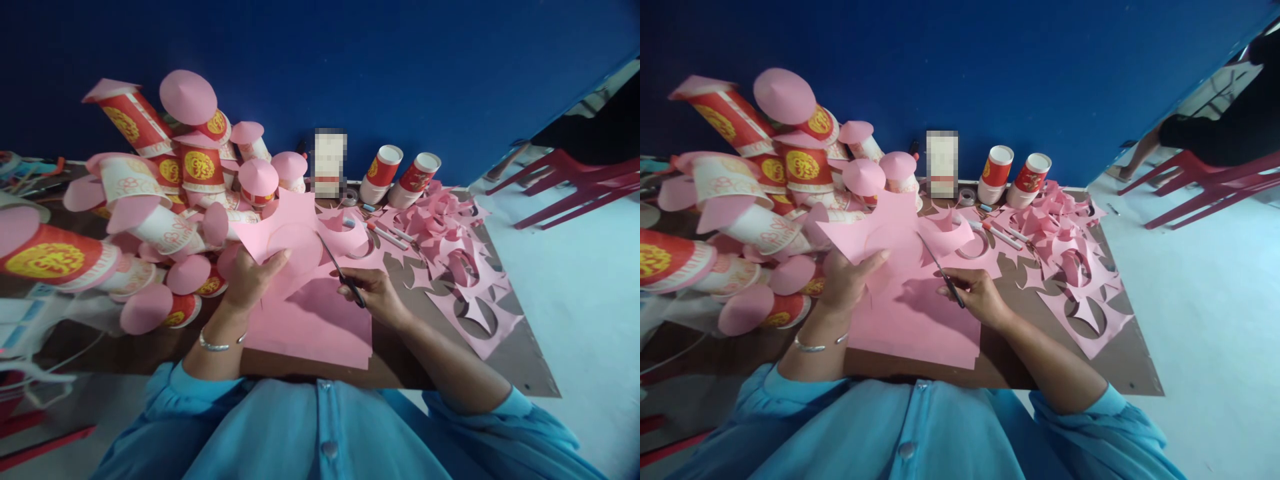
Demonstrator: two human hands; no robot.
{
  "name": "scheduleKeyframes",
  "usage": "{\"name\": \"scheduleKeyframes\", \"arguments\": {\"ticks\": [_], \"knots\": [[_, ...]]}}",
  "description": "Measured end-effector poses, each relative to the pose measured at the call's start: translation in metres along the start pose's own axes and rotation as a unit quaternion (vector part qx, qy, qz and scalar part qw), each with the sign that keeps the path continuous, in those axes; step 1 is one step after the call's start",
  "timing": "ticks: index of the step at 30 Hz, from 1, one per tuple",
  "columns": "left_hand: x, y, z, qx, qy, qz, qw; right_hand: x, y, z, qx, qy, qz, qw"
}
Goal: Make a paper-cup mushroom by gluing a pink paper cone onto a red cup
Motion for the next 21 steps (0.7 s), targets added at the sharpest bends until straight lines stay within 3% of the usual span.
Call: {"name": "scheduleKeyframes", "arguments": {"ticks": [9,21], "knots": [[-0.001,0.0,0.007,-0.01,0.004,0.033,0.999,-0.001,0.001,0.001,0.023,0.0,0.013,1.0],[-0.005,0.0,0.016,-0.008,0.01,0.04,0.999,-0.002,0.001,0.002,0.001,0.019,0.005,1.0]]}}
Point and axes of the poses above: each hand's wrist, its own y-axis away from the middle knuckle, its own x-axis out of the palm, z = x × y, the point moved 7 cm from there along -y, towards the middle knuckle, and after that the axes turned 10 degrees about y, right-handed, at the moved point
